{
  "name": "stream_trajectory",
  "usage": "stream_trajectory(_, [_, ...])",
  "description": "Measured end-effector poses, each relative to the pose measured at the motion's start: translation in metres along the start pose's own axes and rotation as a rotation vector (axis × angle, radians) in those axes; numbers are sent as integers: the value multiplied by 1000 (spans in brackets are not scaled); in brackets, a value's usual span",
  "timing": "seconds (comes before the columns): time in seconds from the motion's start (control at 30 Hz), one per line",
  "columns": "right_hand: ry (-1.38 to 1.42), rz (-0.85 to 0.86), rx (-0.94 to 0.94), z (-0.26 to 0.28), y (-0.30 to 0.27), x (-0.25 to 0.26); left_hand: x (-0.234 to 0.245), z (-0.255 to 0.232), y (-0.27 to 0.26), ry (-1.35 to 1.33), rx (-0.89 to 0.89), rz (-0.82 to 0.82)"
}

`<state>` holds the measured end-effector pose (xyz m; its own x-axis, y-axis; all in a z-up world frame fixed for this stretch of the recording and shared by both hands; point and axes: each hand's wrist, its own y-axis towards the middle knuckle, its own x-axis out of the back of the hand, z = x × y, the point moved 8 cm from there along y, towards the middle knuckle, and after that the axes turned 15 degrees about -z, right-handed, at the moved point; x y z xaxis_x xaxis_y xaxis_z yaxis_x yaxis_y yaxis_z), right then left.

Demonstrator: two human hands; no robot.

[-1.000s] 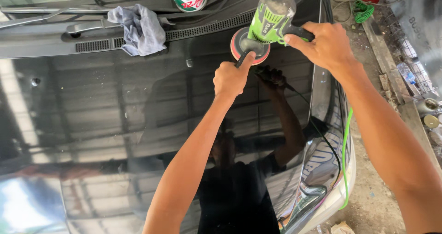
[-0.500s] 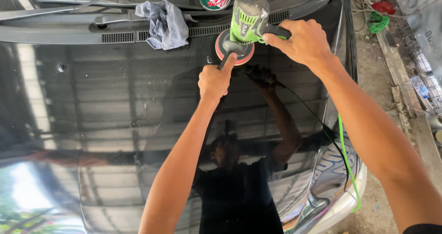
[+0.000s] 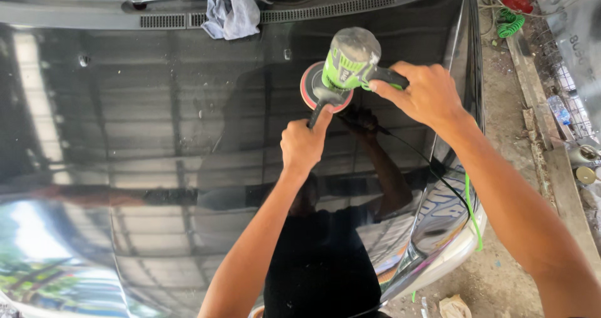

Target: The person polishes the hood of a black car using a green power polisher. They move the polisher in circular motions over different sections of the hood, then wipe the surface with a blue cloth and touch the finish by hand.

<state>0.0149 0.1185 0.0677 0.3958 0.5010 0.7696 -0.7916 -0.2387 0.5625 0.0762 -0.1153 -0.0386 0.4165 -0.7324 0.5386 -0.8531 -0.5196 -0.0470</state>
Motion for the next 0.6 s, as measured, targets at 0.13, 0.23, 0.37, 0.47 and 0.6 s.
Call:
stream_trajectory(0.13, [3, -8, -3, 19, -40, 14, 13, 19, -43, -5, -16, -2])
stream_trajectory(0.23, [-3, 16, -12, 30, -65, 21, 20, 33, -73, -11, 28, 65])
stream_trajectory(0.37, [-21, 41, -21, 45, -76, 23, 31, 45, -89, -13, 100, 112])
stream_trajectory(0.47, [-10, 77, -76, 50, -69, 16, 38, 47, -79, -18, 94, 90])
stream_trajectory(0.6, [-7, 24, -18, 59, -38, 5, 47, 35, -42, -26, 66, 48])
